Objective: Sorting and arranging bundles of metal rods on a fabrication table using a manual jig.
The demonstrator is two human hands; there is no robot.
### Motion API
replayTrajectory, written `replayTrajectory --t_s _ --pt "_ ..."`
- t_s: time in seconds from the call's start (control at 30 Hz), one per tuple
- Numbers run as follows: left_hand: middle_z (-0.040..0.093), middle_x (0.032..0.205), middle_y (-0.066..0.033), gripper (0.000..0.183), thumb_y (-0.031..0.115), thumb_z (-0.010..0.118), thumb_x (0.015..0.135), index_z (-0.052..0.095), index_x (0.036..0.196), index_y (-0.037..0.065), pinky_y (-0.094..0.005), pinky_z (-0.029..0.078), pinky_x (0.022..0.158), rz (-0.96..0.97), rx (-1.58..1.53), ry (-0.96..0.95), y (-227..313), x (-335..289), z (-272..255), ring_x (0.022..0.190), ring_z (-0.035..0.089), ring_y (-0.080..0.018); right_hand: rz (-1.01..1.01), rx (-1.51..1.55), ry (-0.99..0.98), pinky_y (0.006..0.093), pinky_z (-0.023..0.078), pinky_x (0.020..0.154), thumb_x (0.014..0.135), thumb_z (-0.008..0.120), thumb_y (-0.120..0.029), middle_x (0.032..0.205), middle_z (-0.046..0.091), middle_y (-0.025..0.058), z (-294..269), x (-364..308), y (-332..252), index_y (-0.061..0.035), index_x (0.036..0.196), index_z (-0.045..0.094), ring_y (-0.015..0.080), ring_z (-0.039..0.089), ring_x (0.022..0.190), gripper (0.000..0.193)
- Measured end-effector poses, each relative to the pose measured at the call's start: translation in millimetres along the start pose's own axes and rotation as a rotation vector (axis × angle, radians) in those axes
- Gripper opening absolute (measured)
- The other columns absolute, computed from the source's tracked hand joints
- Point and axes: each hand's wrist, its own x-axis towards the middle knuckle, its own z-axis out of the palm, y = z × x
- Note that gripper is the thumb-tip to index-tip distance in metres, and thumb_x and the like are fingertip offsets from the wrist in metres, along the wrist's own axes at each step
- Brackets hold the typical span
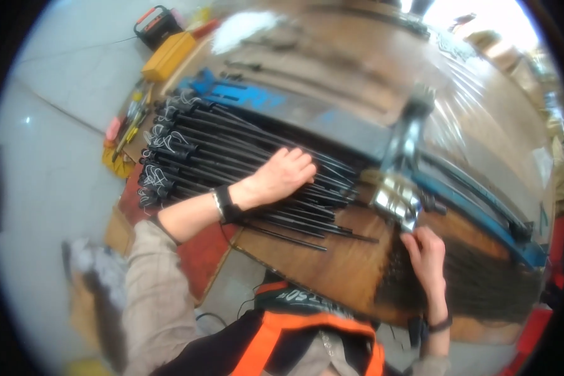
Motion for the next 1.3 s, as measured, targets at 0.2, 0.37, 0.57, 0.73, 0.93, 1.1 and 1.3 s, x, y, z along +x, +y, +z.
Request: replayTrajectory --t_s 0.2,0.37,0.57,0.73,0.93,1.1,1.3 --pt "0.055 0.081 -0.0058 0.02 0.027 0.063 0.091 0.055 0.087 0.01 -0.0342 0.05 0.063 -0.064 -0.38 0.016 -10 -1 7 0.079 0.059 -0.0211 0.068 -0.015 -0.057 0.0351 0.045 0.06 0.085 0.07 -0.006 0.069 0.06 0.0142 -9 14 -6 -0.0002 0.088 0.068 0.0294 0.059 0.063 0.007" --pt "0.057 0.075 -0.0049 0.022 0.032 0.061 0.093 0.057 0.095 0.01 -0.0341 0.052 0.054 0.133 -0.46 -0.103 5 10 -10 0.069 0.063 -0.0204 0.041 0.067 -0.139 0.0344 0.048 0.062 0.083 0.071 -0.008 0.072 0.063 0.0142 -15 6 -26 -0.0008 0.091 0.07 0.03 0.061 0.066 0.011" --pt "0.057 0.065 -0.004 0.027 0.038 0.063 0.092 0.061 0.1 0.013 -0.0317 0.047 0.042 0.196 -0.296 -0.085 71 29 -33 0.055 0.064 -0.0206 -0.156 0.13 -0.098 0.0366 0.049 0.064 0.079 0.072 -0.007 0.073 0.063 0.0139 -6 -3 -22 -0.0022 0.093 0.072 0.0295 0.062 0.068 0.015" --pt "0.057 0.063 -0.0039 0.026 0.039 0.063 0.092 0.062 0.097 0.014 -0.0314 0.046 0.04 0.21 -0.283 -0.001 102 42 -39 0.05 0.063 -0.0209 -0.056 0.116 0.068 0.0373 0.049 0.065 0.077 0.072 -0.003 0.072 0.062 0.0136 7 -28 -23 -0.0031 0.092 0.073 0.0288 0.061 0.069 0.015" --pt "0.059 0.063 -0.006 0.024 0.038 0.06 0.094 0.06 0.089 0.014 -0.034 0.046 0.04 0.142 -0.312 -0.19 112 47 -52 0.05 0.063 -0.0227 -0.216 0.04 0.226 0.0386 0.048 0.064 0.077 0.068 0.001 0.073 0.062 0.0107 11 -32 -26 -0.0028 0.103 0.072 0.0291 0.06 0.071 0.027" --pt "0.061 0.069 -0.0103 0.011 0.02 0.055 0.093 0.056 0.089 0.01 -0.0396 0.049 0.046 0.157 -0.321 -0.233 132 71 -48 0.059 0.064 -0.0271 -0.452 -0.184 0.358 0.0404 0.055 0.078 0.079 0.067 -0.001 0.096 0.069 0.008 1 -29 -9 -0.0001 0.115 0.067 0.0296 0.065 0.088 0.036" --pt "0.056 0.076 -0.0091 0.046 0.004 0.059 0.081 0.058 0.126 0.008 -0.0395 0.049 0.058 0.341 -0.161 -0.042 115 140 -128 0.07 0.061 -0.0276 -0.366 -0.456 0.628 0.0406 0.056 0.082 0.083 0.077 -0.024 0.11 0.066 0.0112 -71 -35 91 -0.0053 0.121 0.062 0.0301 0.066 0.102 0.045"
